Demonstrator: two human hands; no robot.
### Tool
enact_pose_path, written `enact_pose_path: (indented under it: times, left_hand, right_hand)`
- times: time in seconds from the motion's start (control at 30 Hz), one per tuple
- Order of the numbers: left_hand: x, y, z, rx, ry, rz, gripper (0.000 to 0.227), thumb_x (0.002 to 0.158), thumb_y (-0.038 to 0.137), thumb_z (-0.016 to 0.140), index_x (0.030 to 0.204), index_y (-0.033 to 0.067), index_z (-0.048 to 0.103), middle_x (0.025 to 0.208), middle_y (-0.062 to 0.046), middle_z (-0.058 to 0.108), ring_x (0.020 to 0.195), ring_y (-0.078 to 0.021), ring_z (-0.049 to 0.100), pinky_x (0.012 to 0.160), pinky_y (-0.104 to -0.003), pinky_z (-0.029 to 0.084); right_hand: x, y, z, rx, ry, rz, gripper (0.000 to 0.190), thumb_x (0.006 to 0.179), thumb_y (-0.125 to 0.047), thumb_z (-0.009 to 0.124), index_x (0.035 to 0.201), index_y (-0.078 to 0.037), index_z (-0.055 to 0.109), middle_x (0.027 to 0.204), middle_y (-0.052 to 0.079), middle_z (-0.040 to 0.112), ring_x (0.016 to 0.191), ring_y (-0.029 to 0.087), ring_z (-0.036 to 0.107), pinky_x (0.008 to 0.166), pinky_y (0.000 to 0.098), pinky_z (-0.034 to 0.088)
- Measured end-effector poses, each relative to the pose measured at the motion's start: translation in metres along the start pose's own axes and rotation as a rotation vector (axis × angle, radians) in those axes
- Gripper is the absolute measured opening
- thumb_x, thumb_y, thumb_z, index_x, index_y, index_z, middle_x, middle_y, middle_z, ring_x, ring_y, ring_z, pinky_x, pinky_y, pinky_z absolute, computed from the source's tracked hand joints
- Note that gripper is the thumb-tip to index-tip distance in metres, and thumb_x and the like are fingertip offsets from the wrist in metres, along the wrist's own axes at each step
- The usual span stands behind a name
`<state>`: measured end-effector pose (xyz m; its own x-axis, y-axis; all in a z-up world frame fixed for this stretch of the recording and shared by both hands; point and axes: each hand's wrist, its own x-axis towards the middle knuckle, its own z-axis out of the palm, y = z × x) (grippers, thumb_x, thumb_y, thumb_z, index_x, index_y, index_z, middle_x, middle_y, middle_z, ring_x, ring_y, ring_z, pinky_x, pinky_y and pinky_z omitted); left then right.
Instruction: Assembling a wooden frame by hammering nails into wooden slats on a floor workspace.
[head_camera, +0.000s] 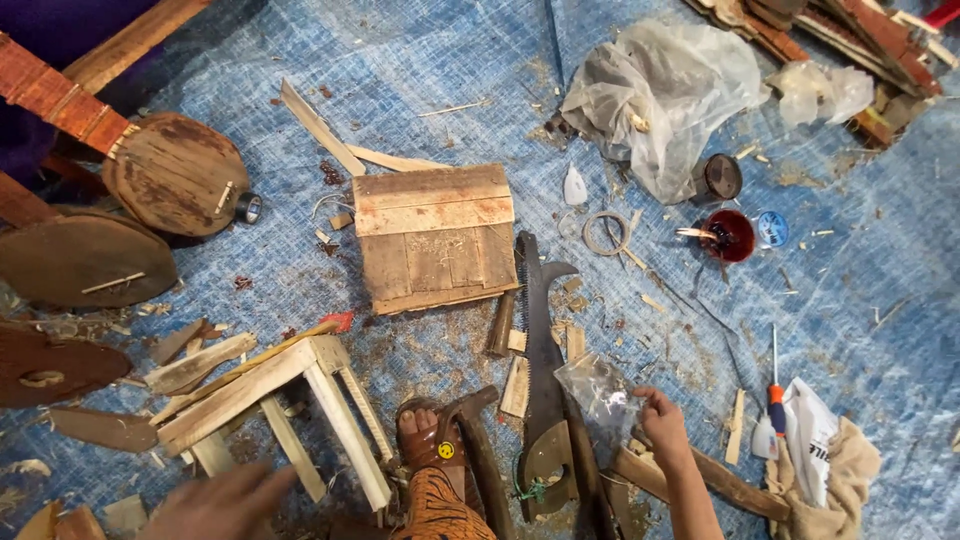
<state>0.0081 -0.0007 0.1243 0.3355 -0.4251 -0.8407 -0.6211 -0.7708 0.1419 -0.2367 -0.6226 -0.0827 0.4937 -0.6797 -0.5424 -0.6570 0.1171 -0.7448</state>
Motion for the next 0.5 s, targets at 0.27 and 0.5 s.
enact_pose_path:
  times: [0.27, 0.5]
  left_hand:
    - [0.067, 0.137, -0.158, -0.550, 0.043, 0.219, 0.060, 0.099, 0.041, 0.050, 0.154, 0.0256, 0.032, 0.159, 0.005, 0.037, 0.130, -0.0176, 0.053, 0.116, -0.043, 0.042]
    - [0.167, 0.202, -0.120, -1.268, 0.006, 0.332, 0.066, 0.095, 0.034, 0.058, 0.154, 0.0149, 0.035, 0.149, -0.011, 0.054, 0.133, -0.0234, 0.055, 0.109, -0.034, 0.052]
  right_hand:
    - [-0.063, -0.127, -0.001, -0.177, -0.132, -0.096, 0.025, 0.094, 0.006, 0.049, 0.107, -0.004, 0.069, 0.084, 0.010, 0.062, 0.084, 0.022, 0.056, 0.076, 0.0350, 0.046]
    - [-0.115, -0.206, 0.001, -0.118, -0.478, -0.384, 0.023, 0.092, 0.009, 0.048, 0.094, -0.006, 0.066, 0.085, 0.007, 0.060, 0.071, 0.017, 0.053, 0.061, 0.0299, 0.045]
